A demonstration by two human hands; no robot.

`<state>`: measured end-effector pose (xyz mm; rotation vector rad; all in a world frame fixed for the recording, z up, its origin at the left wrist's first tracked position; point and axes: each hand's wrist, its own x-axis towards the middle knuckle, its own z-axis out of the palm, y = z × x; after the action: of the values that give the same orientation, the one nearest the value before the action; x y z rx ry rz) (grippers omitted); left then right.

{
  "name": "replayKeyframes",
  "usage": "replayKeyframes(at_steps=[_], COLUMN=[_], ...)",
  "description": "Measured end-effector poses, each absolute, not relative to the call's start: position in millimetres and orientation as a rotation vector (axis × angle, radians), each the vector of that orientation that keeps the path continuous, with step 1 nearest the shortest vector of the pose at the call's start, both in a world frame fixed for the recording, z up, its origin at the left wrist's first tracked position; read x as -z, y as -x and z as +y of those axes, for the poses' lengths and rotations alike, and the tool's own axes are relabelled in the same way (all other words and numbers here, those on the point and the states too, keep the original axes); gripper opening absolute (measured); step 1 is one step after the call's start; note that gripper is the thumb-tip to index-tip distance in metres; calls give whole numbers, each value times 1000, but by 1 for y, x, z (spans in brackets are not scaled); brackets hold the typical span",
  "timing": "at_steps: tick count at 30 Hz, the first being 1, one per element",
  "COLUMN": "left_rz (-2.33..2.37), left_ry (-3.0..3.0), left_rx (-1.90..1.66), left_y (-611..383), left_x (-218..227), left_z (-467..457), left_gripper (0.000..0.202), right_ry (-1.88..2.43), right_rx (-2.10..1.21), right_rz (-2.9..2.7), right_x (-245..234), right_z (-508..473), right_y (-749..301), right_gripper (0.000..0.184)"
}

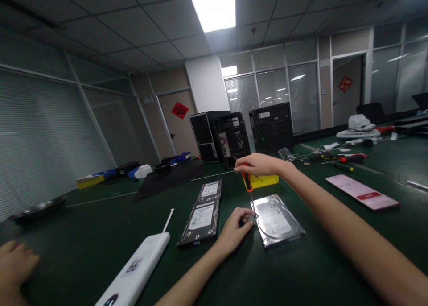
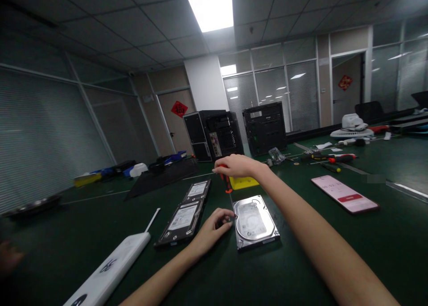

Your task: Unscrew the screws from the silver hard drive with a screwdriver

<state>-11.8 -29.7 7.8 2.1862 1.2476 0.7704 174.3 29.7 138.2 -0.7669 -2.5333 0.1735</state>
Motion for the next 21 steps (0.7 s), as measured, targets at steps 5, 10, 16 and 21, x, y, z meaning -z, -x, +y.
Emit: replayKeyframes(at_steps=[5, 10, 16, 21], left_rz=[1241, 1255, 1245, 1248], left_ry=[-2191, -2183, -2191, -2194], left_rx=[-790, -787, -794, -792], left_y=[13, 13, 13, 13], left_x=[-7, -6, -7, -6], left_z=[-28, -26, -27, -27], left_gripper=[24, 24, 24, 24], right_ry=[770, 784, 812, 789], right_rx=[-221, -257, -190, -61], right_rz=[-2528, -2509, -2502, -2451], right_x=[-138, -141, -141, -142], right_z=[30, 27, 29, 30], right_y=[-176, -176, -175, -175], right_gripper=[40, 31, 37, 45])
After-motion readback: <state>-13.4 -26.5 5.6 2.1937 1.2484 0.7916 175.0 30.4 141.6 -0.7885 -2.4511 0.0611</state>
